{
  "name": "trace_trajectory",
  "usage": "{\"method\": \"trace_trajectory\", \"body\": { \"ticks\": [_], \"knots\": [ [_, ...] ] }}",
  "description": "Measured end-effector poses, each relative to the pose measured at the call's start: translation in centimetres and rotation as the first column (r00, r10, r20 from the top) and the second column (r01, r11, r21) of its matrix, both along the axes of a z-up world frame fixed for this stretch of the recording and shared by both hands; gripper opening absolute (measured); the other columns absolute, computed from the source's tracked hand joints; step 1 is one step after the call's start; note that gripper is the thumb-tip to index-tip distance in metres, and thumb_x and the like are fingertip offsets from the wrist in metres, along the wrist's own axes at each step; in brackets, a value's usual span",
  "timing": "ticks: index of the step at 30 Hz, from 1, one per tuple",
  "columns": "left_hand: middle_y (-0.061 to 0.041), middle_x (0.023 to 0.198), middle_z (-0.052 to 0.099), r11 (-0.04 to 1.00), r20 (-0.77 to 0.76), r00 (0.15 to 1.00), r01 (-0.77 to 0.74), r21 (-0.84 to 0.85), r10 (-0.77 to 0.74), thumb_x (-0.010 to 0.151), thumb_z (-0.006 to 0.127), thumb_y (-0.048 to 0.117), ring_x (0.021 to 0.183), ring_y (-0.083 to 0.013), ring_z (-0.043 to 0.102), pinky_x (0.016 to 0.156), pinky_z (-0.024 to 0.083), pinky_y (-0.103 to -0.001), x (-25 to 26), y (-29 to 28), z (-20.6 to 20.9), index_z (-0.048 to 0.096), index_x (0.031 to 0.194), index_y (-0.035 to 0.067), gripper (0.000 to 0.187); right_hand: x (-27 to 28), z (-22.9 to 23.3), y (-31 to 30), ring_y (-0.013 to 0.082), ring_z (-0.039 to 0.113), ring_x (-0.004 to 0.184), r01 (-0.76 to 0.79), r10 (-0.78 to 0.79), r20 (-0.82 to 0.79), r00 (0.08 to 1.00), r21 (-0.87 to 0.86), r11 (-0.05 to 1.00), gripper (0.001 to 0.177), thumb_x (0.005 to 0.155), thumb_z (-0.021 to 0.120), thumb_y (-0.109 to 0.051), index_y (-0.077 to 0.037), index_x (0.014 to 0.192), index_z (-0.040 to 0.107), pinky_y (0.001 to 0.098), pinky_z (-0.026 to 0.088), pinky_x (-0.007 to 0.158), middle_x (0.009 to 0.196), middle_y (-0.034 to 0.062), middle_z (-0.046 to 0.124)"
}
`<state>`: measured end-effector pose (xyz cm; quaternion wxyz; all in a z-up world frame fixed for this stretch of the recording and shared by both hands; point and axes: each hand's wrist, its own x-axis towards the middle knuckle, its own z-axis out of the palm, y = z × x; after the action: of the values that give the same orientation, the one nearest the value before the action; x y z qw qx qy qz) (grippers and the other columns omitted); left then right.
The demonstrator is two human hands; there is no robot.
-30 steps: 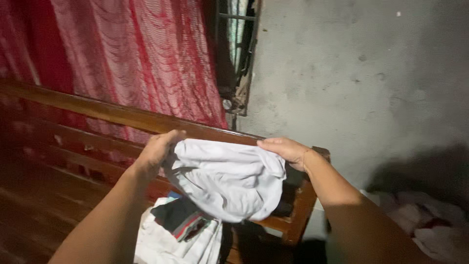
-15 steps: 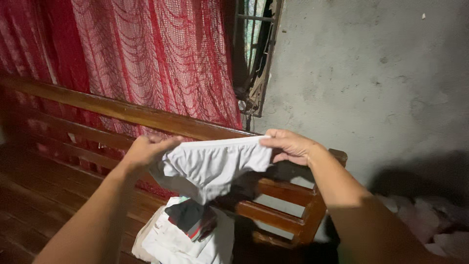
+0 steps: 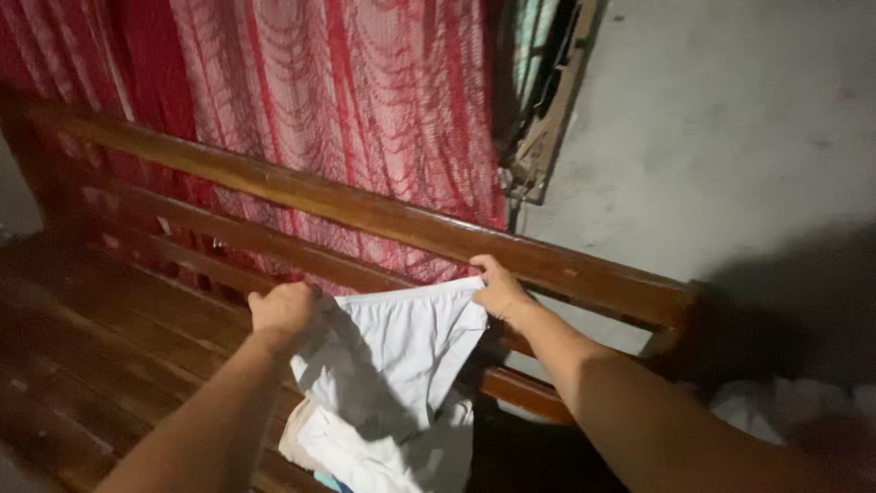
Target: The person picks up and folds several items of clothing from a pile, including a pair of jeans, shirts, and underwear, and places them in a stack on a wooden bench.
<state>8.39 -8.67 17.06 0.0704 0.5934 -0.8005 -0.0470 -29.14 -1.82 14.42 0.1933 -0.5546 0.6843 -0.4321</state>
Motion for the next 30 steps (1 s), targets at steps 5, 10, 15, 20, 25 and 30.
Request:
{"method": "trace_trajectory", "body": {
  "ticks": [5, 10, 15, 20, 25, 30],
  "knots": [
    [0.0, 0.13, 0.064, 0.996, 0.26, 0.965, 0.003, -0.086, 0.019, 0.08, 0.077, 0.036, 0.128, -0.0161, 0.056, 0.107, 0.039, -0.058, 1.0, -0.9, -8.9, 0.066, 0.124, 0.022, 0.047, 2.0, -7.1, 0.2, 0.0239, 0.075, 0.099, -0.054, 0.099, -0.21, 0.973, 0.209, 0.976, 0.046, 0.075, 0.057, 0.009, -0.016, 0.109, 0.075, 0.0337, 0.058, 0.085, 0.106, 0.0105, 0.079],
    [0.001, 0.133, 0.061, 0.997, 0.185, 0.981, 0.044, 0.06, -0.054, 0.095, 0.06, 0.053, 0.131, -0.018, 0.053, 0.111, 0.037, -0.059, 2.0, 3.0, -11.2, 0.065, 0.125, 0.025, 0.041, 3.2, -12.4, 3.2, 0.0321, 0.068, 0.107, -0.077, 0.255, -0.444, 0.859, 0.381, 0.921, 0.038, 0.074, 0.062, 0.002, -0.019, 0.102, 0.077, 0.04, 0.053, 0.092, 0.108, 0.0154, 0.073],
    [-0.003, 0.138, 0.053, 0.972, 0.268, 0.949, 0.113, 0.207, -0.168, 0.098, 0.06, 0.055, 0.133, -0.0213, 0.048, 0.108, 0.038, -0.063, 2.1, 4.3, -13.5, 0.055, 0.134, 0.024, 0.048, 3.2, -12.9, 3.4, 0.0301, 0.071, 0.109, -0.243, 0.526, -0.244, 0.814, 0.679, 0.692, 0.04, 0.07, 0.074, -0.016, -0.015, 0.109, 0.075, 0.0388, 0.056, 0.093, 0.114, 0.0143, 0.076],
    [-0.001, 0.144, 0.047, 0.904, 0.159, 0.967, 0.121, 0.411, -0.201, 0.077, 0.078, 0.063, 0.142, -0.0237, 0.04, 0.107, 0.041, -0.06, 1.2, 6.3, -15.6, 0.045, 0.144, 0.029, 0.082, 6.5, -13.7, 0.8, 0.0303, 0.058, 0.128, -0.161, 0.333, -0.185, 0.925, 0.601, 0.783, 0.084, 0.077, 0.084, -0.054, -0.008, 0.14, 0.052, 0.0371, 0.045, 0.108, 0.139, 0.0175, 0.058],
    [-0.012, 0.134, 0.058, 0.907, -0.197, 0.98, 0.095, 0.41, -0.014, 0.073, 0.079, 0.067, 0.129, -0.0329, 0.054, 0.106, 0.049, -0.051, -1.4, 6.0, -19.5, 0.051, 0.139, 0.017, 0.088, 9.2, -18.1, -2.8, 0.0311, 0.059, 0.124, -0.163, 0.288, -0.18, 0.941, 0.504, 0.848, 0.085, 0.074, 0.089, -0.048, -0.005, 0.138, 0.053, 0.0372, 0.046, 0.104, 0.136, 0.0187, 0.059],
    [-0.02, 0.13, 0.059, 0.919, -0.443, 0.885, 0.049, 0.392, 0.142, 0.073, 0.079, 0.062, 0.122, -0.0376, 0.06, 0.104, 0.051, -0.043, -2.1, 4.7, -23.3, 0.055, 0.134, 0.012, 0.083, 10.3, -18.1, -2.9, 0.0262, 0.072, 0.091, -0.108, 0.191, -0.127, 0.973, 0.48, 0.87, 0.05, 0.067, 0.085, -0.032, -0.007, 0.108, 0.073, 0.0381, 0.056, 0.081, 0.094, 0.0109, 0.075]
  ]
}}
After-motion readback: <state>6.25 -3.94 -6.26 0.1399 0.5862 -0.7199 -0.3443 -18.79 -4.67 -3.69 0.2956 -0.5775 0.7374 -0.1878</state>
